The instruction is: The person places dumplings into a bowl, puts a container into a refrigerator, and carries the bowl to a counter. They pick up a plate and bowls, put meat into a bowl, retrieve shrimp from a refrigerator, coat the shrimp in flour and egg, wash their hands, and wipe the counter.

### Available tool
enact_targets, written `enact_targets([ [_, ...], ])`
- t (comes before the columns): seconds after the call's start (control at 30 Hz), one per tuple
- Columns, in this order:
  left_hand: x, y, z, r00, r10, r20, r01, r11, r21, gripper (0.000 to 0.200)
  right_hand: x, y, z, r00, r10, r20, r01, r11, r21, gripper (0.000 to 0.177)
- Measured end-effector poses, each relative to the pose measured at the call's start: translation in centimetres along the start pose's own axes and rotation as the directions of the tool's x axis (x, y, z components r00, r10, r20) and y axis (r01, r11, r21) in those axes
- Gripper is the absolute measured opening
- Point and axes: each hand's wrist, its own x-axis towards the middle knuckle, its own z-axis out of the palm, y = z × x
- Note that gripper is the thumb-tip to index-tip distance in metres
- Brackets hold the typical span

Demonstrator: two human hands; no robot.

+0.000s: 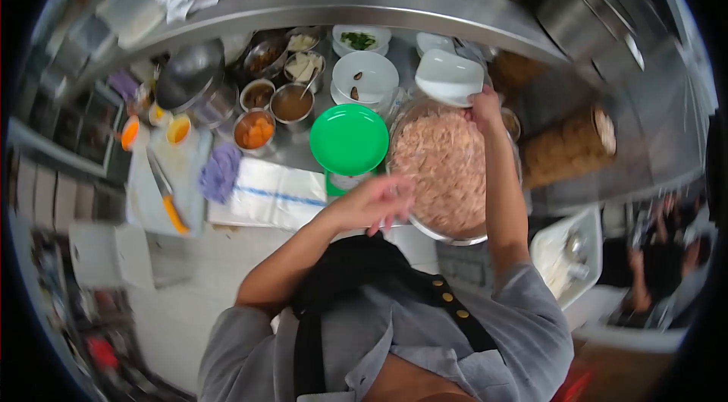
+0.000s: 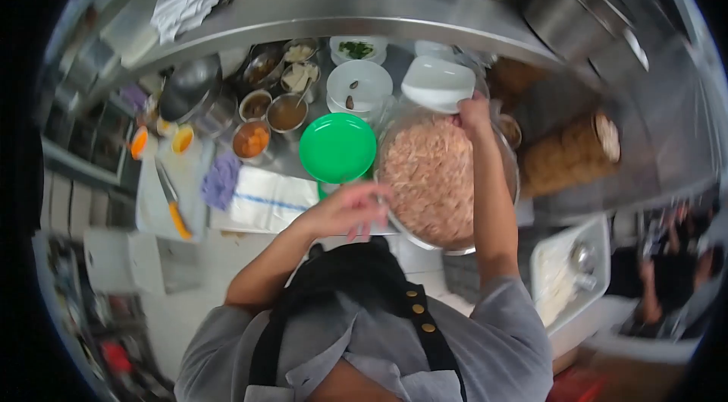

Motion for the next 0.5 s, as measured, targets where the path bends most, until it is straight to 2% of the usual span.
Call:
enact_targets([
  [0.03, -0.4, -0.2, 0.9, 0.992, -0.075, 0.103, 0.076, 0.997, -0.009, 0.048, 4.4, -0.7, -0.4, 0.995, 0.078, 0.061, -0.071, 0.991, -0.114, 0.022],
  [0.07, -0.4, -0.8, 2.1, 0.986, -0.124, 0.111, 0.129, 0.991, -0.039, 0.052, 9.5, 0.2, -0.4, 0.99, 0.086, 0.107, -0.086, 0.996, -0.01, 0.017],
  [0.1, -0.2, -1.0, 3.8, 0.996, -0.085, 0.02, 0.086, 0.991, -0.101, 0.052, 14.9, 0.5, -1.1, 0.967, 0.201, 0.154, -0.165, 0.962, -0.216, 0.013],
  [0.13, -0.1, -1.0, 5.5, 0.996, -0.053, -0.072, 0.042, 0.987, -0.155, 0.053, 18.0, -0.1, -0.4, 0.919, 0.354, 0.174, -0.325, 0.93, -0.173, 0.013],
  [0.17, -0.7, -1.3, 6.9, 0.992, -0.041, -0.123, 0.016, 0.981, -0.193, 0.053, 21.7, 0.9, 0.1, 0.931, 0.337, 0.138, -0.316, 0.936, -0.154, 0.013],
  [0.2, -2.2, -1.9, 7.9, 0.968, -0.015, -0.251, -0.015, 0.993, -0.117, 0.053, 24.9, 2.3, 0.5, 0.944, 0.315, 0.096, -0.302, 0.945, -0.127, 0.013],
  [0.23, -3.0, -2.8, 9.6, 0.913, 0.018, -0.407, -0.045, 0.997, -0.057, 0.053, 27.1, 2.8, 2.6, 0.933, 0.321, 0.164, -0.288, 0.937, -0.199, 0.013],
  [0.27, -4.7, -3.4, 10.5, 0.871, -0.078, -0.485, 0.027, 0.993, -0.111, 0.05, 28.0, 3.7, 2.6, 0.972, 0.226, 0.071, -0.207, 0.956, -0.206, 0.017],
  [0.33, -7.6, -5.5, 12.2, 0.719, -0.246, -0.649, 0.069, 0.956, -0.286, 0.044, 30.1, 5.5, 2.6, 0.993, 0.086, -0.075, -0.102, 0.964, -0.247, 0.022],
  [0.37, -9.1, -7.0, 13.4, 0.621, -0.346, -0.704, 0.068, 0.918, -0.39, 0.042, 31.4, 6.3, 2.6, 0.991, 0.103, -0.082, -0.121, 0.959, -0.256, 0.021],
  [0.43, -11.5, -11.3, 15.5, 0.442, -0.437, -0.783, 0.01, 0.875, -0.483, 0.038, 33.9, 7.6, 2.1, 0.972, 0.235, -0.02, -0.232, 0.937, -0.262, 0.021],
  [0.5, -13.6, -16.9, 18.0, 0.229, -0.579, -0.783, -0.019, 0.801, -0.598, 0.035, 35.9, 9.2, 1.8, 0.945, 0.326, 0.023, -0.307, 0.91, -0.277, 0.021],
])
